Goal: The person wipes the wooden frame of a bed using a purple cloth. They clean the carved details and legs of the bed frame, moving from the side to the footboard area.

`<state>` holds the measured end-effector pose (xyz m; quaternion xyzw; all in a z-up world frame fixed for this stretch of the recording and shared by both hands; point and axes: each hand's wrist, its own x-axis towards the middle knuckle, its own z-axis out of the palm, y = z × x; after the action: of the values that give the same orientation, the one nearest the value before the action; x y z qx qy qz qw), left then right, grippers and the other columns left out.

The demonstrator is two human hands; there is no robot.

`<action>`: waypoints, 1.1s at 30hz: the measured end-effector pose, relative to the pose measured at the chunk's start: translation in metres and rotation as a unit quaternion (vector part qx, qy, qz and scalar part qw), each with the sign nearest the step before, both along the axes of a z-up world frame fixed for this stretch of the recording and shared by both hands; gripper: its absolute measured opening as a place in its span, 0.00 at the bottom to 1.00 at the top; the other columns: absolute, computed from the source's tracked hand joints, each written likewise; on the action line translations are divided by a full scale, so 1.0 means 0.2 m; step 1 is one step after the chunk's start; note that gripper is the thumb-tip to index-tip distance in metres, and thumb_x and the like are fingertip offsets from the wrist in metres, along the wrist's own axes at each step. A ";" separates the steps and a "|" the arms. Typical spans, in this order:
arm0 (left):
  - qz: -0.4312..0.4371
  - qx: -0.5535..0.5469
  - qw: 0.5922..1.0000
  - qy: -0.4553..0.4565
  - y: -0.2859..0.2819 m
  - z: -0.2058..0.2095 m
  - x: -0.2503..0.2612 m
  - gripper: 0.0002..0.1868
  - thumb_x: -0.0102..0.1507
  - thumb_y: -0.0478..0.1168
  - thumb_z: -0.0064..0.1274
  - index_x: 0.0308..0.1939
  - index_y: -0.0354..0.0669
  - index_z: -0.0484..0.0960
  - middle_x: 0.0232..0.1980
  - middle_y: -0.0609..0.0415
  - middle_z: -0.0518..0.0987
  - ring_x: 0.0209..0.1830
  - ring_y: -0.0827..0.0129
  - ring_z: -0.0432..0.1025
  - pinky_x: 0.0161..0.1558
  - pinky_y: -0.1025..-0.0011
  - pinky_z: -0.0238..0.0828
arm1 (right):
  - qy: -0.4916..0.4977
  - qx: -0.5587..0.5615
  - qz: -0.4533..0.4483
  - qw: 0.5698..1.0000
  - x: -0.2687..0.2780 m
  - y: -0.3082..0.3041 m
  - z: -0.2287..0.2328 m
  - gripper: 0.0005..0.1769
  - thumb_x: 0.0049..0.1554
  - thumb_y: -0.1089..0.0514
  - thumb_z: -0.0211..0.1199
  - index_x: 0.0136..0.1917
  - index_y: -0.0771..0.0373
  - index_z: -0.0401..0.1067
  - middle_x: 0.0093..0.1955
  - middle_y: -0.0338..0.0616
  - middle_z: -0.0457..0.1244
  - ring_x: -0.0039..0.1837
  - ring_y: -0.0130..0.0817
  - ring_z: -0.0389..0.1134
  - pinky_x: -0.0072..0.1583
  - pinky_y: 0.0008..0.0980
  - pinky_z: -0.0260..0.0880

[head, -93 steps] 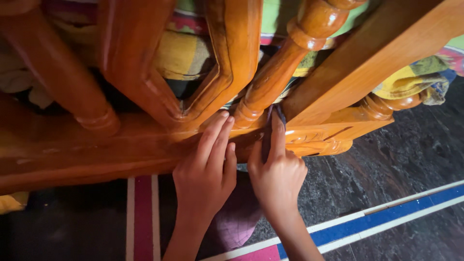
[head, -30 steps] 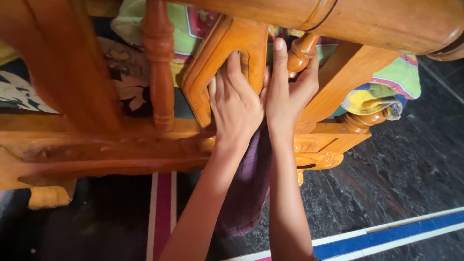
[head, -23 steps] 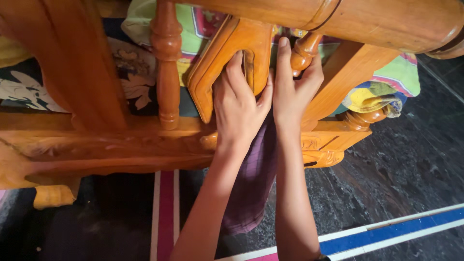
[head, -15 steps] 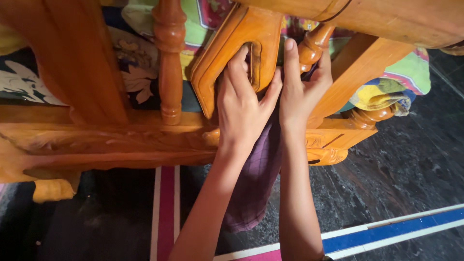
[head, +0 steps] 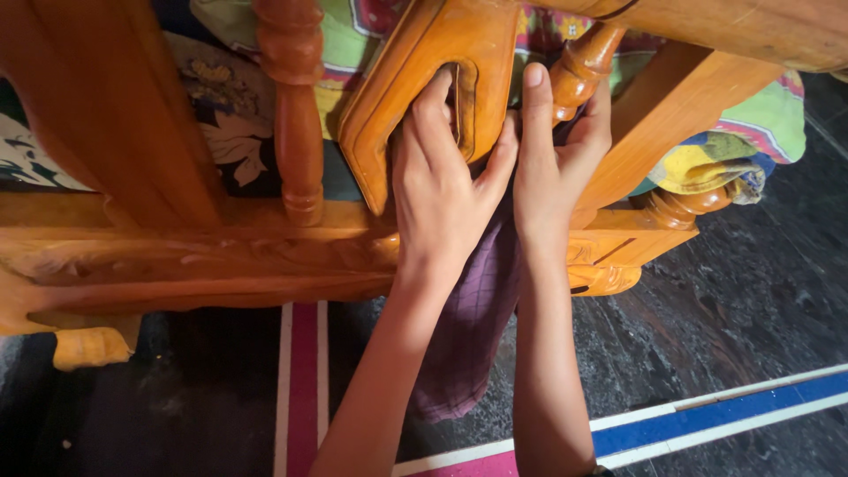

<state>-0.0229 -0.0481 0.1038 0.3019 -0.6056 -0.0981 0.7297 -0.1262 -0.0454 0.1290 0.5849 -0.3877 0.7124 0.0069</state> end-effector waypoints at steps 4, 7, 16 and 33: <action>-0.006 0.007 1.000 0.006 0.01 0.00 0.00 0.33 0.68 0.42 0.65 0.68 0.35 0.63 0.51 0.42 0.75 0.46 0.54 0.74 0.51 0.63 0.74 | 0.006 -0.006 0.005 1.000 0.01 0.00 0.00 0.10 0.75 0.59 0.61 0.64 0.68 0.67 0.52 0.34 0.63 0.53 0.19 0.60 0.57 0.22 0.64; -0.002 0.010 1.000 0.003 0.01 0.01 0.00 0.33 0.68 0.42 0.65 0.69 0.35 0.64 0.51 0.42 0.75 0.45 0.54 0.74 0.50 0.63 0.74 | -0.005 -0.010 -0.005 1.000 0.02 0.00 0.00 0.12 0.75 0.58 0.60 0.65 0.68 0.66 0.53 0.35 0.63 0.53 0.20 0.61 0.55 0.23 0.64; -0.015 -0.003 1.000 -0.020 0.04 0.01 0.03 0.31 0.73 0.45 0.59 0.69 0.31 0.61 0.60 0.34 0.73 0.58 0.45 0.73 0.60 0.59 0.72 | 0.025 -0.018 -0.210 0.977 0.10 0.01 -0.10 0.20 0.78 0.52 0.54 0.73 0.69 0.58 0.50 0.44 0.67 0.49 0.27 0.65 0.52 0.30 0.68; -0.056 0.010 0.998 0.002 0.05 0.02 0.03 0.30 0.72 0.44 0.58 0.70 0.33 0.61 0.58 0.36 0.74 0.55 0.48 0.74 0.57 0.62 0.73 | 0.122 0.009 -0.438 0.891 0.17 -0.01 -0.24 0.29 0.73 0.57 0.58 0.80 0.68 0.50 0.72 0.63 0.55 0.72 0.53 0.60 0.70 0.38 0.65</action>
<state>-0.0163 -0.0389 0.1069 0.2749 -0.6192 -0.1452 0.7211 -0.0922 -0.0474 0.0816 0.4378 -0.6069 0.5570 0.3602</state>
